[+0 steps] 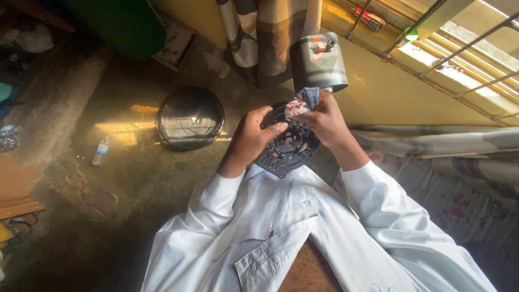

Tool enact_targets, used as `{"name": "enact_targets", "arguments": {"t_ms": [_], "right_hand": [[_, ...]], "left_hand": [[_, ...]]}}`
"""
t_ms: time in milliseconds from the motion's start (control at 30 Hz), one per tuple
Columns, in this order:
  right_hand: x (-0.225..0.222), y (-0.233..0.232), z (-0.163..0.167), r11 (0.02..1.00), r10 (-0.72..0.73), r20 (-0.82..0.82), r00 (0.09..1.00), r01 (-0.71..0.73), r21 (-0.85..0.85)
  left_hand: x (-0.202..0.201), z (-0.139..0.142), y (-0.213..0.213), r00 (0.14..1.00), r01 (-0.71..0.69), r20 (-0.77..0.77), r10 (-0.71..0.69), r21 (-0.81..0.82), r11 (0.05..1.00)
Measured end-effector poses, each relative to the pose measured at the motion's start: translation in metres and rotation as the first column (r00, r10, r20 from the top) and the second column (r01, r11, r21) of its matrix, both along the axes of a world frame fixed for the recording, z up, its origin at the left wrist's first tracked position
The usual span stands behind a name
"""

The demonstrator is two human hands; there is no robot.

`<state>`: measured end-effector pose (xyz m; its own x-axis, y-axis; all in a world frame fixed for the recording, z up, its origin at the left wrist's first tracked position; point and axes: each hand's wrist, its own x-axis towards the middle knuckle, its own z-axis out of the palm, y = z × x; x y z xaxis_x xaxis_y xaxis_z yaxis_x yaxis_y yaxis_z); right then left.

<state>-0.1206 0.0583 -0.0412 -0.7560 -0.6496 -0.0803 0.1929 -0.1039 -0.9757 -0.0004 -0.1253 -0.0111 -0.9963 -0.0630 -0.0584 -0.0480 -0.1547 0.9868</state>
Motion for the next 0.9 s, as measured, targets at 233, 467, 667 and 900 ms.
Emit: {"name": "enact_targets", "arguments": {"t_ms": [233, 467, 667, 900], "right_hand": [[0.009, 0.001, -0.001, 0.872, -0.249, 0.325, 0.912, 0.357, -0.335], [0.014, 0.006, 0.001, 0.929, -0.234, 0.254, 0.939, 0.292, -0.227], [0.025, -0.003, -0.004, 0.946, -0.253, 0.131, 0.959, 0.274, -0.175], [0.026, 0.011, -0.021, 0.978, -0.145, 0.104, 0.984, 0.158, -0.133]], "left_hand": [[0.003, -0.003, -0.007, 0.984, -0.088, -0.113, 0.141, 0.380, 0.921], [0.011, -0.007, 0.006, 0.974, -0.118, -0.177, 0.142, 0.137, 0.984], [0.012, 0.011, -0.022, 0.992, -0.053, -0.122, 0.044, -0.073, 0.996], [0.010, 0.021, -0.025, 0.982, 0.176, -0.078, -0.170, 0.077, 0.981]]}}
